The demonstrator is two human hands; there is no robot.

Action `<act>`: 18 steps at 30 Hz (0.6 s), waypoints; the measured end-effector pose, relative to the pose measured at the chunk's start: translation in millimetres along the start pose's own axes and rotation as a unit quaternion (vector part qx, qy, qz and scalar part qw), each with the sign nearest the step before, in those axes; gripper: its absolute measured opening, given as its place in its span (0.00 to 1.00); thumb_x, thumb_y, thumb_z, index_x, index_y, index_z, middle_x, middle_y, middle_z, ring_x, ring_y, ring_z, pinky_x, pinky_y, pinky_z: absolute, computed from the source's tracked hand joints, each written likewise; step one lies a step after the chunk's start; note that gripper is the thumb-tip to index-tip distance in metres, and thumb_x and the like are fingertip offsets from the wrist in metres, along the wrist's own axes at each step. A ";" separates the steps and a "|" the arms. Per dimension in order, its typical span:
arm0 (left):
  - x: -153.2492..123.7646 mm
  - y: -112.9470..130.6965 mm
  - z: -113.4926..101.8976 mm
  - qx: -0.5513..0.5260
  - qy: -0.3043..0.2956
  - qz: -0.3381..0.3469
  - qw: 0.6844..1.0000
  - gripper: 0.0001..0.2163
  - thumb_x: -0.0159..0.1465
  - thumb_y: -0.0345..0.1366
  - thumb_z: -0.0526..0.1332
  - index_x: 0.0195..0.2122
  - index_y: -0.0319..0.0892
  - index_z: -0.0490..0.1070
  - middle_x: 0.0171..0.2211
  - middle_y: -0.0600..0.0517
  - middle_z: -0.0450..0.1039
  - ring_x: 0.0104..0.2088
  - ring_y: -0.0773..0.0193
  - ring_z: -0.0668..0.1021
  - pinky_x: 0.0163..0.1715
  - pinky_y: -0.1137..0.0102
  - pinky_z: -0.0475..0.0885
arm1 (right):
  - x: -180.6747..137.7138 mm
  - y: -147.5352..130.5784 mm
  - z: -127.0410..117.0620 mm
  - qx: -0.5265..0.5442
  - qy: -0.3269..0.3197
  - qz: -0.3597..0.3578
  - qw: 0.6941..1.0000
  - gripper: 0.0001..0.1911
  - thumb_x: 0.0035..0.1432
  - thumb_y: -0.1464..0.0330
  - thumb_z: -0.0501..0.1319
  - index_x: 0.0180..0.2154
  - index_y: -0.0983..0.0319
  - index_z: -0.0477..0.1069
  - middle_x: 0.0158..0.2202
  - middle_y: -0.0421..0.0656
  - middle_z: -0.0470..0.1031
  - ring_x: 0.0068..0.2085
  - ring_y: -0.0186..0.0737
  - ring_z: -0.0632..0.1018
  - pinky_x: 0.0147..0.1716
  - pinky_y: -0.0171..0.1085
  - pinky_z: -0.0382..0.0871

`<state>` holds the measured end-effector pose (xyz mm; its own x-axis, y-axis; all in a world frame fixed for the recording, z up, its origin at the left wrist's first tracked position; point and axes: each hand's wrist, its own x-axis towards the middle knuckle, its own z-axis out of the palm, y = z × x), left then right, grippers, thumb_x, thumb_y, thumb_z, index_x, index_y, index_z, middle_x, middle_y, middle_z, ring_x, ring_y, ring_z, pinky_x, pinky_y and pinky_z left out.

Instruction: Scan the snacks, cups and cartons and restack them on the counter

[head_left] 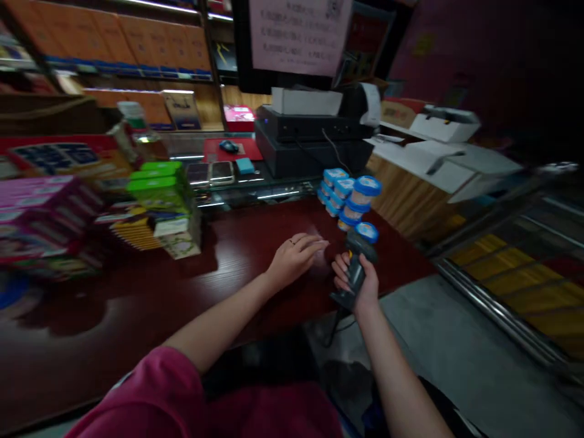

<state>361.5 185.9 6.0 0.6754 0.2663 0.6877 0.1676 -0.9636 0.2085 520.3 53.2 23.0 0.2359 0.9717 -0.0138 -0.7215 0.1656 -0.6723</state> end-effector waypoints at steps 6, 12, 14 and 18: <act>-124.4 -37.5 -142.4 0.129 0.014 -0.083 0.988 0.17 0.72 0.32 0.57 0.61 0.49 0.72 0.55 0.48 0.77 0.56 0.59 0.76 0.59 0.61 0.72 | 30.4 92.4 80.4 -0.086 -0.145 0.268 0.949 0.17 0.56 0.56 0.70 0.33 0.63 0.73 0.26 0.38 0.65 0.21 0.29 0.61 0.13 0.26 0.60; -242.1 -38.3 -273.9 0.270 0.179 -0.227 0.918 0.14 0.69 0.33 0.62 0.55 0.48 0.74 0.50 0.47 0.76 0.53 0.57 0.76 0.58 0.61 0.71 | 45.4 188.2 165.8 -0.103 -0.263 0.414 0.865 0.18 0.59 0.55 0.68 0.35 0.65 0.74 0.25 0.40 0.68 0.21 0.30 0.64 0.14 0.27 0.63; -269.2 -43.2 -304.6 0.307 0.280 -0.309 0.856 0.16 0.67 0.38 0.66 0.56 0.46 0.73 0.53 0.45 0.72 0.57 0.53 0.73 0.61 0.58 0.68 | 45.3 215.0 189.1 -0.094 -0.288 0.444 0.843 0.18 0.60 0.56 0.67 0.34 0.66 0.74 0.25 0.39 0.67 0.20 0.29 0.63 0.14 0.28 0.63; -304.3 -64.9 -342.5 0.311 0.421 -0.400 0.752 0.36 0.59 0.47 0.73 0.65 0.43 0.63 0.65 0.37 0.59 0.67 0.47 0.63 0.66 0.55 0.63 | 42.3 255.4 228.0 -0.068 -0.308 0.469 0.825 0.17 0.60 0.57 0.66 0.34 0.66 0.74 0.26 0.40 0.68 0.21 0.30 0.64 0.15 0.27 0.62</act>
<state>-100.8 176.2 21.4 -0.4705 0.4369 0.7667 0.7598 -0.2413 0.6038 197.5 175.0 19.5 -0.7902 0.5704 -0.2242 -0.3098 -0.6874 -0.6569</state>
